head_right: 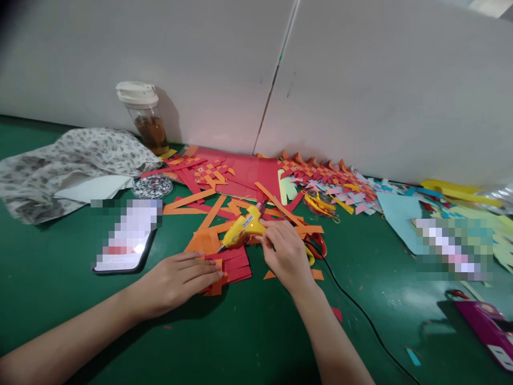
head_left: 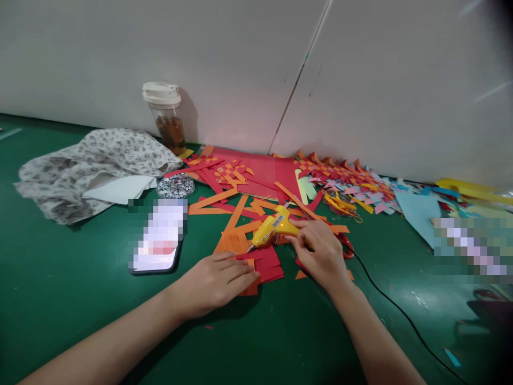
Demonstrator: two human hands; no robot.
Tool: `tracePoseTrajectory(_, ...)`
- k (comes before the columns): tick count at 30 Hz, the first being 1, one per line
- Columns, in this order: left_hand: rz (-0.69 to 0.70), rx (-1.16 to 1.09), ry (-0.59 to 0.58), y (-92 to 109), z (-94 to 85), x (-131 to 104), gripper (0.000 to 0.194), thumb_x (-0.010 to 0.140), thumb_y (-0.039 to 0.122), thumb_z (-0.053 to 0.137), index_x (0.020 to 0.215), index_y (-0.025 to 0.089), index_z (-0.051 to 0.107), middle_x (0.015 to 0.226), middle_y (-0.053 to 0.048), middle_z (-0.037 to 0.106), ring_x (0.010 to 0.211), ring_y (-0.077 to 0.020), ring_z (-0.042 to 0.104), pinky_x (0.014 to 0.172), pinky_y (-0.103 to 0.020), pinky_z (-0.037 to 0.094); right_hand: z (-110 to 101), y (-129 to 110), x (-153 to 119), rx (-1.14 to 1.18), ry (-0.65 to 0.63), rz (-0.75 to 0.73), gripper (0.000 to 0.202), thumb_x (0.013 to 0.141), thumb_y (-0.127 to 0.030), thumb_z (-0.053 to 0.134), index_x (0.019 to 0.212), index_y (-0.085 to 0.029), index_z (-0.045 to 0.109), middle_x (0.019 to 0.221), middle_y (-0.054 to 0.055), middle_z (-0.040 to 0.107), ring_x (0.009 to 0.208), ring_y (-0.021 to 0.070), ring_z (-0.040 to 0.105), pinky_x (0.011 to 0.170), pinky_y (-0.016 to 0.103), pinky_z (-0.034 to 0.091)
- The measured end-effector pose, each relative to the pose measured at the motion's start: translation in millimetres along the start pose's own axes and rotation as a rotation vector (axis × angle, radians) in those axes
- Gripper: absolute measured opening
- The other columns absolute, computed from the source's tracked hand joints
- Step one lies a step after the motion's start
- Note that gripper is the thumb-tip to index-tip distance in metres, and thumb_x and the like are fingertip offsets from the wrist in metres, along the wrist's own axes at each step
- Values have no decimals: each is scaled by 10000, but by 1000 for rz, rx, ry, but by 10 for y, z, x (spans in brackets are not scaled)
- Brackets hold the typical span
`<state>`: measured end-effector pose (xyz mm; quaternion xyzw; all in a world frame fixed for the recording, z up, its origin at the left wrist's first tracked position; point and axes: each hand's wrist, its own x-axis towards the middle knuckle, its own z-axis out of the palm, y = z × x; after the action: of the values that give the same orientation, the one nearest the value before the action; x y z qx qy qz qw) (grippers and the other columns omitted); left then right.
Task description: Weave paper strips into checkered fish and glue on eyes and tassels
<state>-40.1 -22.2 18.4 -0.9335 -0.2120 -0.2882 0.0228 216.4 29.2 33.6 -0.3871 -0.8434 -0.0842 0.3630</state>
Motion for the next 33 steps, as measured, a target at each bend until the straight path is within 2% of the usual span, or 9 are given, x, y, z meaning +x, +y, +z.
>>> tracePoseTrajectory(10, 6, 9, -7, -8, 9, -8, 323, 975, 118, 303, 1133, 97, 584, 1026, -92, 721, 909, -183, 674, 818, -338, 562, -41, -36, 17, -19, -13, -20, 331, 798, -74, 618, 612, -220, 386, 903, 86, 676, 877, 229, 647, 750, 375, 499)
tracePoseTrajectory(19, -4, 2, 19, -3, 4, 13, 319, 975, 115, 304, 1111, 91, 592, 1009, -101, 724, 907, -186, 679, 818, -341, 566, 10, -21, -6, 30, -49, 65, 312, 775, -184, 678, 652, -227, 394, 921, 88, 654, 950, 250, 625, 793, 391, 493)
tracePoseTrajectory(23, -9, 3, 9, -8, 12, 6, 310, 969, 111, 321, 1113, 91, 595, 1009, -103, 723, 912, -193, 680, 810, -350, 569, 13, -38, 0, 9, -12, 98, 291, 779, -185, 662, 688, -234, 390, 856, 68, 648, 941, 251, 635, 764, 374, 492)
tracePoseTrajectory(26, -10, -3, 4, -6, 14, 2, 307, 967, 107, 324, 1110, 87, 595, 1005, -107, 723, 915, -191, 681, 810, -351, 572, 8, -54, 5, -7, 6, 122, 296, 775, -187, 662, 694, -235, 382, 881, 70, 654, 916, 245, 640, 753, 371, 490)
tracePoseTrajectory(33, -14, 0, -3, -3, 10, 8, 305, 973, 117, 317, 1113, 96, 588, 1017, -109, 722, 917, -184, 678, 820, -343, 570, 2, -57, 0, 15, -57, 50, 276, 782, -148, 619, 679, -240, 381, 873, 75, 644, 968, 260, 627, 782, 405, 502)
